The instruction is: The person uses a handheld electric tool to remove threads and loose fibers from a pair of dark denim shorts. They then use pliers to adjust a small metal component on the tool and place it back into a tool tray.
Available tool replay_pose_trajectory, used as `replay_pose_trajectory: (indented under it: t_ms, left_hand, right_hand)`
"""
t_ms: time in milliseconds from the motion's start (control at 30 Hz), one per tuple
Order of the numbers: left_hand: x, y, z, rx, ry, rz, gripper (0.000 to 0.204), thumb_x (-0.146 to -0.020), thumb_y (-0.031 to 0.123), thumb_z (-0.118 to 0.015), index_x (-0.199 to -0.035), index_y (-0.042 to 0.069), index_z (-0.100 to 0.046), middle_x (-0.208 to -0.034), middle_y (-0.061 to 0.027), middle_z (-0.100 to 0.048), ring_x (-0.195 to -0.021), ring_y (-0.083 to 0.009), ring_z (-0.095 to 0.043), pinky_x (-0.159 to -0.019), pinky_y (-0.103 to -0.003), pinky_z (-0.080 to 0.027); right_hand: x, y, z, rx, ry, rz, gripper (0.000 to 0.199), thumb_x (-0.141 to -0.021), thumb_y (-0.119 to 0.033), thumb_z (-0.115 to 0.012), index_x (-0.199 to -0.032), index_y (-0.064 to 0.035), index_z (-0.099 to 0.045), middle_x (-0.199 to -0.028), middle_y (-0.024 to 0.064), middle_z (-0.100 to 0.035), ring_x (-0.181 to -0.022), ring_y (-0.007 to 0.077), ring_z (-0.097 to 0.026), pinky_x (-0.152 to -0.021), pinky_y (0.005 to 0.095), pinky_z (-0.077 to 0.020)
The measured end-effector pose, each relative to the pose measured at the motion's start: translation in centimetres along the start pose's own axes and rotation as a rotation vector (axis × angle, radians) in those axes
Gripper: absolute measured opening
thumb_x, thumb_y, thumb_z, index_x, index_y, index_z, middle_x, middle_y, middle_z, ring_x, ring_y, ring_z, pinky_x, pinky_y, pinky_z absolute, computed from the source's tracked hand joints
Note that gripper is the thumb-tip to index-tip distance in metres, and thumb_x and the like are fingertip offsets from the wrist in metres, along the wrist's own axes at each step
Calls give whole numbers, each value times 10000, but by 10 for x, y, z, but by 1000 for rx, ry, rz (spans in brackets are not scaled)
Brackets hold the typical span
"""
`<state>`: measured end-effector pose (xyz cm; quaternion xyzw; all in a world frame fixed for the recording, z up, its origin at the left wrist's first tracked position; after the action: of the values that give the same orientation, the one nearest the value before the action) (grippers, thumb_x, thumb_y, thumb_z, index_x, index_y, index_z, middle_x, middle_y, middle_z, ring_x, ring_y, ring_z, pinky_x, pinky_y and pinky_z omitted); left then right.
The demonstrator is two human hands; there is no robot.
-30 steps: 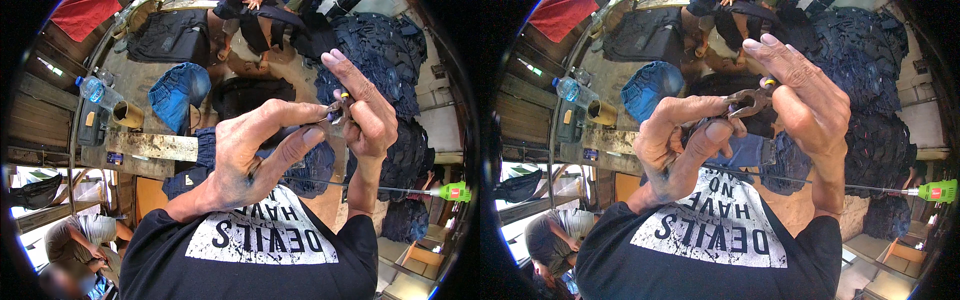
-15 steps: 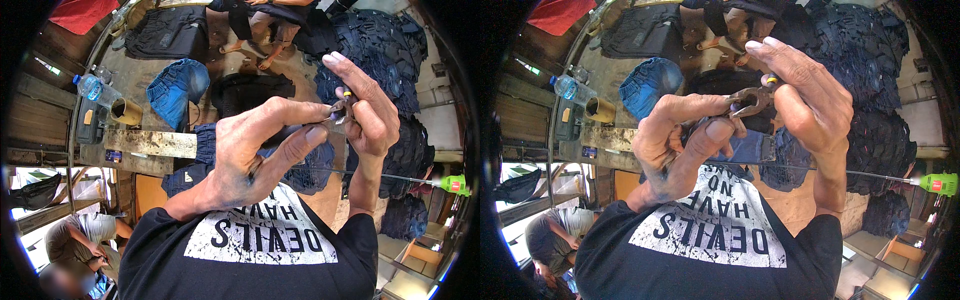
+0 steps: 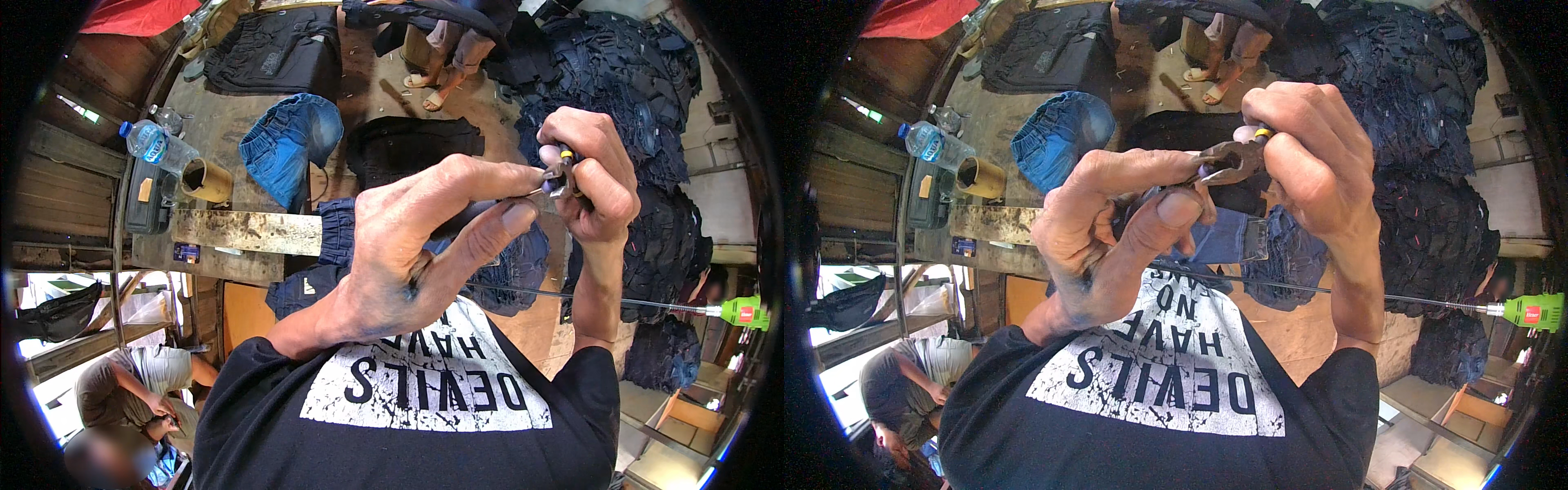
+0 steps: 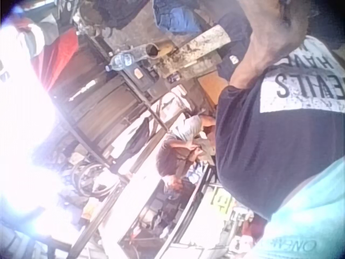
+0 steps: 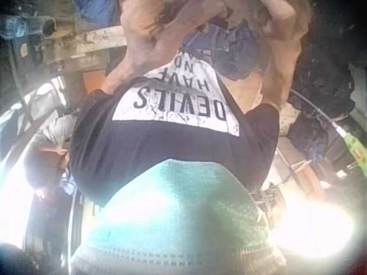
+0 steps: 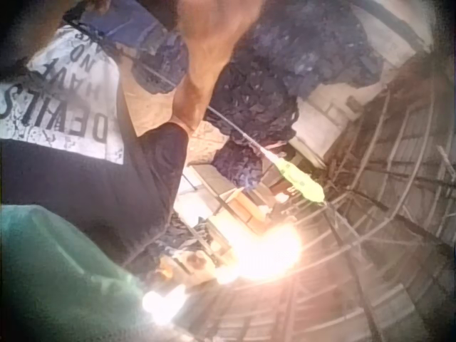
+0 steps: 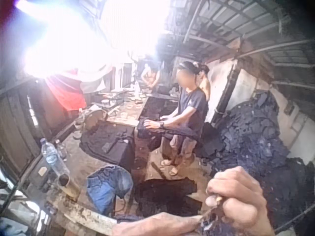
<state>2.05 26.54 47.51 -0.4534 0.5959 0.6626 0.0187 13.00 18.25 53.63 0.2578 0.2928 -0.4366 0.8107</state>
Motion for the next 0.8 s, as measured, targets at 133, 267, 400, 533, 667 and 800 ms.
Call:
replay_pose_trajectory:
  t_ms: [133,267,400,533,667,800]
  left_hand:
    - [-1,-2,-1,-10,9,9,261,-1034,72,-709,-1250,-59,-644,-1005,-179,-754,-823,-163,-740,-611,-270,-591]
    - [-1,-4,-1,-47,5,8,265,-1029,61,-713,-1257,-59,-649,-1016,-174,-755,-829,-161,-739,-617,-265,-587]
    - [-2,-4,-2,-10,-4,7,268,-1025,55,-718,-1256,-61,-650,-1034,-176,-753,-836,-159,-739,-625,-260,-587]
    - [-4,0,-6,-30,-41,-41,276,-1040,101,-709,-1250,-66,-643,-1029,-175,-749,-835,-155,-736,-628,-257,-586]
    - [-2,-5,-4,30,-14,16,294,-1066,140,-675,-1258,-72,-609,-1043,-183,-736,-839,-158,-731,-631,-258,-587]
    - [-1,-8,-2,114,29,34,279,-1078,132,-646,-1274,-62,-602,-1057,-165,-725,-800,-142,-715,-638,-259,-585]
  right_hand:
    - [4,4,-2,-41,-5,-25,453,-671,-32,-837,-969,-18,-496,-1014,212,-714,-801,351,-702,-636,419,-563]
    - [7,11,-1,-132,-16,-88,376,-668,-13,-842,-828,7,-502,-951,205,-704,-761,322,-677,-599,395,-522]
    - [14,14,2,-254,-14,-174,360,-686,20,-844,-721,10,-486,-902,193,-701,-727,309,-665,-617,368,-518]
    - [25,27,0,-456,95,-358,312,-816,71,-828,-805,9,-522,-922,190,-744,-764,290,-724,-714,356,-585]
    - [23,31,10,-410,236,-311,329,-880,47,-808,-1007,-18,-513,-994,180,-782,-837,252,-740,-757,328,-600]
    - [18,18,15,50,98,-262,420,-861,18,-831,-1088,-74,-489,-1087,144,-812,-873,229,-701,-752,295,-573]
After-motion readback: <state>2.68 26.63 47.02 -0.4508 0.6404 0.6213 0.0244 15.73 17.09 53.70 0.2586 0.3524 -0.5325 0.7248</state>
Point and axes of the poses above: each hand's wrist, its own x-axis away from the middle knuckle, its own z-axis out of the back of the hand, y = z × x, the point moved 10 cm from there along -x, towards the middle knuckle
